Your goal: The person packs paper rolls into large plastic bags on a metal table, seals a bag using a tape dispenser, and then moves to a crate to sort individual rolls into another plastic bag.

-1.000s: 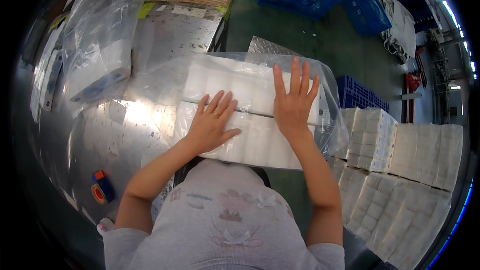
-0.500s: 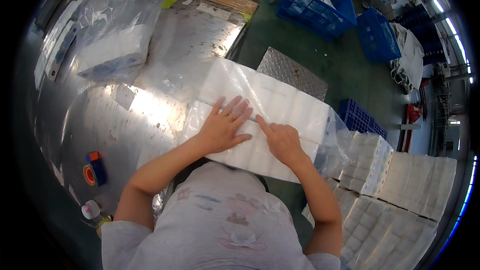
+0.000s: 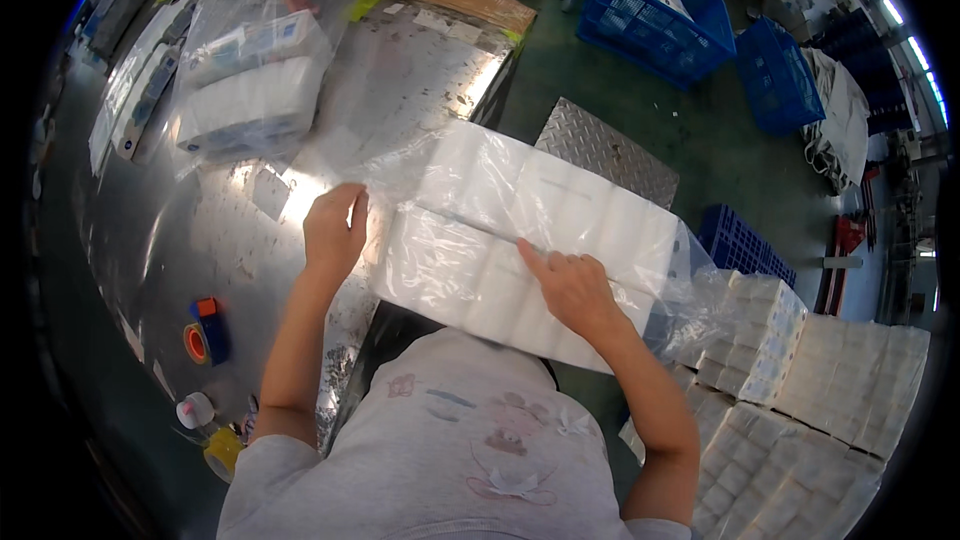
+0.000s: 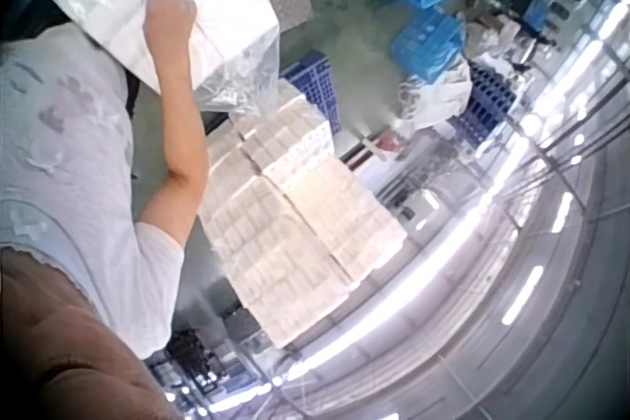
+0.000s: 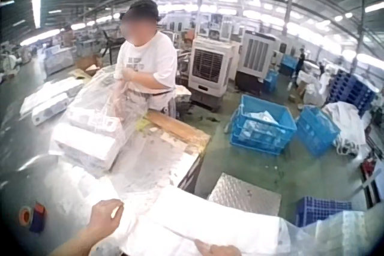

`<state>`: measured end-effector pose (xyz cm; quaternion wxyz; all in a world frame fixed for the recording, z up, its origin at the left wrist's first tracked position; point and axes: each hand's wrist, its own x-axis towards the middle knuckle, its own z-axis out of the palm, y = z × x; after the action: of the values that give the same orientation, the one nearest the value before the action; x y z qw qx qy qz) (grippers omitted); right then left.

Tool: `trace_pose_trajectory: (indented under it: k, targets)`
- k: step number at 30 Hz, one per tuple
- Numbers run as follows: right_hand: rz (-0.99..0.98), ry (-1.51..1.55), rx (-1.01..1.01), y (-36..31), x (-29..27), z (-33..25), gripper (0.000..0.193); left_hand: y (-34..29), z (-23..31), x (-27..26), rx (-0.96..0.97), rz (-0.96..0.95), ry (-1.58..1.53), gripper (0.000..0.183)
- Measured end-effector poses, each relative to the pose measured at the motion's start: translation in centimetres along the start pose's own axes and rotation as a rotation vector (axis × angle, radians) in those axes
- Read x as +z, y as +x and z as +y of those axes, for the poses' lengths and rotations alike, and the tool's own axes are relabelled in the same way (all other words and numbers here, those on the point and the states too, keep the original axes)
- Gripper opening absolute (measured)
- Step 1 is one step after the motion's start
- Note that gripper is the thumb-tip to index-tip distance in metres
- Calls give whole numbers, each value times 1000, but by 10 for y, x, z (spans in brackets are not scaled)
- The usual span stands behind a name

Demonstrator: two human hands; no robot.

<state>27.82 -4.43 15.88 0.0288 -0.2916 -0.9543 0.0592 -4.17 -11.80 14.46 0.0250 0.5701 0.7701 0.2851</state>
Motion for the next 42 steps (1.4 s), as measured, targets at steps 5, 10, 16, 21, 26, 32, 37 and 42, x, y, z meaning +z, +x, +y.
trace_pose_trajectory:
  k: [5,10,16,21,26,32,37,42]
  targets:
    - [12,60,61,3,8,-2,48,24,88,16,374,-41,-18,44]
    - [290,270,239,-7,10,-2,25,5,67,71,142,-207,243,58]
    - [575,54,719,-78,21,58,35,15,57,74,58,-287,-39,59]
    - [285,83,914,-125,36,71,49,27,50,60,-332,-500,-601,63]
    - [590,1482,928,-130,74,88,59,30,50,57,-1051,-566,-1375,58]
    - [466,1919,1102,-157,77,101,62,15,85,51,-1118,-548,-1380,58]
    - [400,1769,1214,-173,71,115,64,-2,88,53,-1074,-548,-1372,58]
    - [558,358,794,-149,24,109,65,-8,63,74,-951,-620,-1297,64]
